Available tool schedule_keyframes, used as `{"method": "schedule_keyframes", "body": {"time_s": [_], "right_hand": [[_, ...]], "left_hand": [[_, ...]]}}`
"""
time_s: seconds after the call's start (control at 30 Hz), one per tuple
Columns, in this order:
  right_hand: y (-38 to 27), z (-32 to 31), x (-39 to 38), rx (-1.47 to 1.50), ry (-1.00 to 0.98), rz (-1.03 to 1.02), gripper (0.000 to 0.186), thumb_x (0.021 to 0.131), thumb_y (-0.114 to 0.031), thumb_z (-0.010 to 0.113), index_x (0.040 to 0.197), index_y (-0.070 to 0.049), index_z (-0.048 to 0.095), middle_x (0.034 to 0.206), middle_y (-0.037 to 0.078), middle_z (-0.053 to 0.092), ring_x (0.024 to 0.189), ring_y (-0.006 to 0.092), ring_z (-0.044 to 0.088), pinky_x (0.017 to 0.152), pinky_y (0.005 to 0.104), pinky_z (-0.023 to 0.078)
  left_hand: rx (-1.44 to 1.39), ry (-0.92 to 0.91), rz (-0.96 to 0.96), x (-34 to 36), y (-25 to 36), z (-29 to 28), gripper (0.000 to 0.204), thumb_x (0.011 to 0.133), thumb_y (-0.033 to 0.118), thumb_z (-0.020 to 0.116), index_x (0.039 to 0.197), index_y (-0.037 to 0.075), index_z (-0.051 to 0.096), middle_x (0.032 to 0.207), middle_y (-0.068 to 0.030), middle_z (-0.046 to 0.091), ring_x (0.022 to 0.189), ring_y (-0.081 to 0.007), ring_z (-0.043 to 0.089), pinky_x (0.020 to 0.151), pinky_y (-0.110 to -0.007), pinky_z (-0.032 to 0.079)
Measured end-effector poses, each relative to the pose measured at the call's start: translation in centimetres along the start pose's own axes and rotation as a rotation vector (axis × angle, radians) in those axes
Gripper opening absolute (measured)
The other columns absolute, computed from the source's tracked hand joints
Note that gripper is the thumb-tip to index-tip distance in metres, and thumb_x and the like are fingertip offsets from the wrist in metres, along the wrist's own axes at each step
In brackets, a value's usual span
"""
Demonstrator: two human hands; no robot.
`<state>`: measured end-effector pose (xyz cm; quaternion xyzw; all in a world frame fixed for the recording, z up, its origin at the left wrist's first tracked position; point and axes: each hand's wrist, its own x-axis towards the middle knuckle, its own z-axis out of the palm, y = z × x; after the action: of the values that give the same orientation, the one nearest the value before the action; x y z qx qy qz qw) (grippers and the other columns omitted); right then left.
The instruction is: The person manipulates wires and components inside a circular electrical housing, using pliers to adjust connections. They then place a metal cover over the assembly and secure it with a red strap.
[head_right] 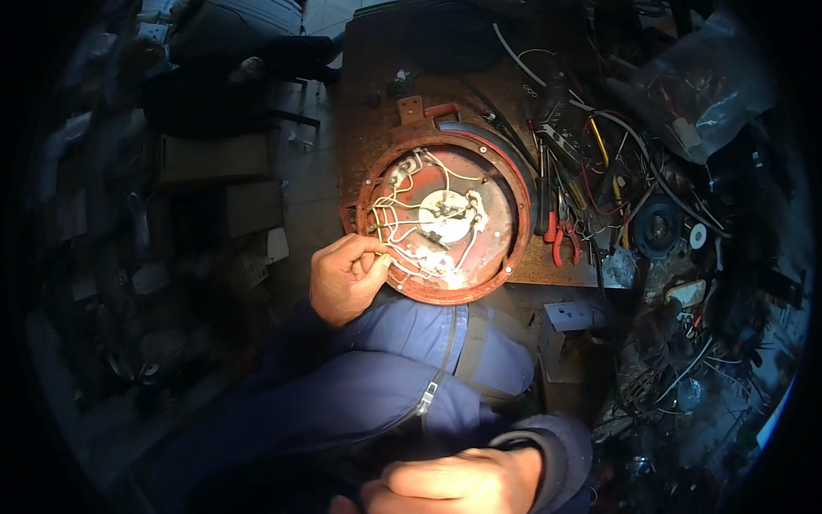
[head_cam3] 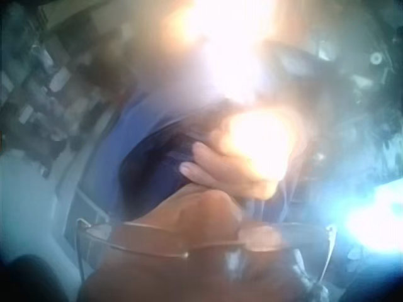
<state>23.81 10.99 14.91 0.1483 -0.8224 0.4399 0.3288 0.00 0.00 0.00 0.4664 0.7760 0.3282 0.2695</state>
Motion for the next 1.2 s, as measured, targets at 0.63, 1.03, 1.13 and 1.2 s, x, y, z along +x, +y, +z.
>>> {"method": "schedule_keyframes", "body": {"time_s": [0.63,1.03,1.13,1.2], "right_hand": [[9.6,10.0,-22.0,-0.216,0.668,1.505,0.013,0.091,-0.003,0.068,0.099,0.007,0.071,0.073,0.012,0.061,0.062,0.0155,0.054,0.060,0.0324,0.046],[12.1,7.6,-24.4,-0.581,0.566,1.457,0.017,0.090,-0.008,0.070,0.104,0.002,0.070,0.099,0.023,0.068,0.090,0.0454,0.067,0.077,0.0509,0.053],[13.3,6.5,-23.8,-0.753,0.520,1.457,0.021,0.090,-0.009,0.070,0.108,0.001,0.069,0.106,0.022,0.065,0.094,0.0448,0.066,0.080,0.0513,0.053],[14.7,5.7,-23.9,-0.792,0.545,1.361,0.020,0.091,-0.008,0.070,0.108,0.001,0.069,0.107,0.023,0.065,0.093,0.0461,0.065,0.078,0.0512,0.052]], "left_hand": [[0.186,-0.088,0.055,2.0,0.5,-1.9,0.006,0.091,0.003,0.073,0.092,-0.002,0.070,0.073,-0.0117,0.065,0.059,-0.0171,0.059,0.056,-0.032,0.047],[0.134,-0.171,-0.004,2.7,1.3,-2.3,0.010,0.090,0.002,0.072,0.084,-0.002,0.065,0.065,-0.0046,0.054,0.058,-0.0102,0.048,0.054,-0.029,0.040],[0.160,-0.165,0.013,2.6,1.2,-2.3,0.011,0.090,0.004,0.072,0.083,-0.001,0.065,0.065,-0.0036,0.053,0.058,-0.0097,0.045,0.054,-0.029,0.039],[0.142,-0.164,0.007,2.6,1.1,-2.3,0.011,0.090,0.005,0.072,0.083,-0.001,0.065,0.065,-0.0035,0.053,0.058,-0.0095,0.045,0.054,-0.029,0.039]]}}
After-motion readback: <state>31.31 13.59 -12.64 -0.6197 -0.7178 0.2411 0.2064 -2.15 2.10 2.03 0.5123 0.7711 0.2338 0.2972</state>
